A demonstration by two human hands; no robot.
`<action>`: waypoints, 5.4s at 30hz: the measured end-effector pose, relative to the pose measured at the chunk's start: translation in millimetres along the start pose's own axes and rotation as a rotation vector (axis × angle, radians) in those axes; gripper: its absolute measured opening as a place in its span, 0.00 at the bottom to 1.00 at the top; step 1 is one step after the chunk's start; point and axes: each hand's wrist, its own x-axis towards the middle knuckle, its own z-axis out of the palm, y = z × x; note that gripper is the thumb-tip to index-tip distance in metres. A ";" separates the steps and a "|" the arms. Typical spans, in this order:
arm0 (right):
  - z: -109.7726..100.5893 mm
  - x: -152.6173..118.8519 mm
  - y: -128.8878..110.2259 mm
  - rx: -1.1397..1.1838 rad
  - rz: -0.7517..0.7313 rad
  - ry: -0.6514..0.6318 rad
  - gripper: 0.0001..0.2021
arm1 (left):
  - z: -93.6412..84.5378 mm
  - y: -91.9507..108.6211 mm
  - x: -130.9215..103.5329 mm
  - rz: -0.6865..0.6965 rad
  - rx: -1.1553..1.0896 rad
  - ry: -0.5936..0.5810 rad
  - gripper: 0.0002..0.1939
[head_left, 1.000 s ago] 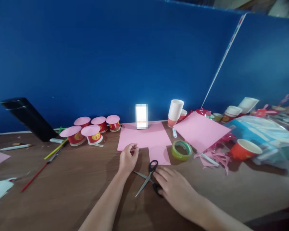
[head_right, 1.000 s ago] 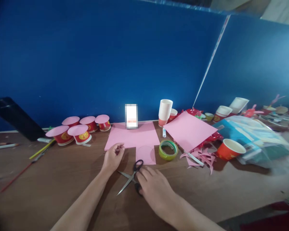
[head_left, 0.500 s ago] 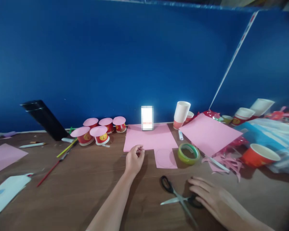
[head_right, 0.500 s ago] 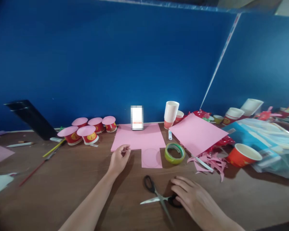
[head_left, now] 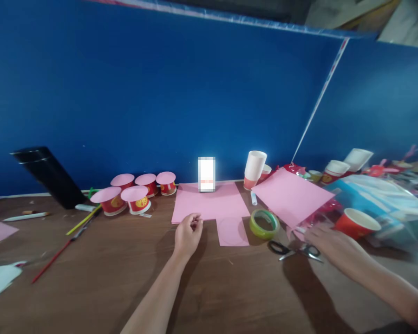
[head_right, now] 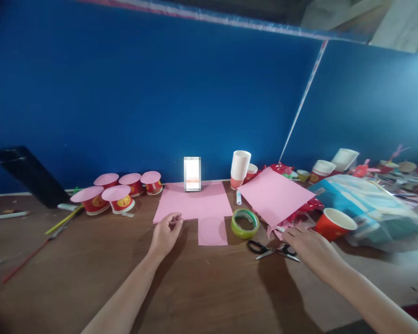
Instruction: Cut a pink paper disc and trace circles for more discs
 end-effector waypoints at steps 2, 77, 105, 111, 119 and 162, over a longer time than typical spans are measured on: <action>-15.1 14.4 -18.0 0.002 0.032 -0.037 0.12 | -0.4 0.3 0.2 -0.001 0.008 -0.010 0.14; -24.6 88.5 -181.5 0.699 -0.140 -0.141 0.31 | -16.1 6.2 7.9 -0.283 -0.455 0.399 0.20; -21.8 89.3 -190.3 0.756 -0.187 -0.261 0.43 | -16.6 4.6 3.7 -0.201 -0.292 0.298 0.20; -15.6 83.7 -204.3 0.696 -0.101 -0.195 0.17 | -13.8 0.6 3.9 -0.198 -0.298 0.262 0.21; -21.1 86.3 -165.6 0.667 0.042 -0.074 0.13 | -12.1 3.7 4.1 -0.239 -0.342 0.272 0.19; 3.9 53.7 -9.1 1.480 1.272 0.601 0.25 | -13.4 5.1 3.1 -0.242 -0.341 0.238 0.20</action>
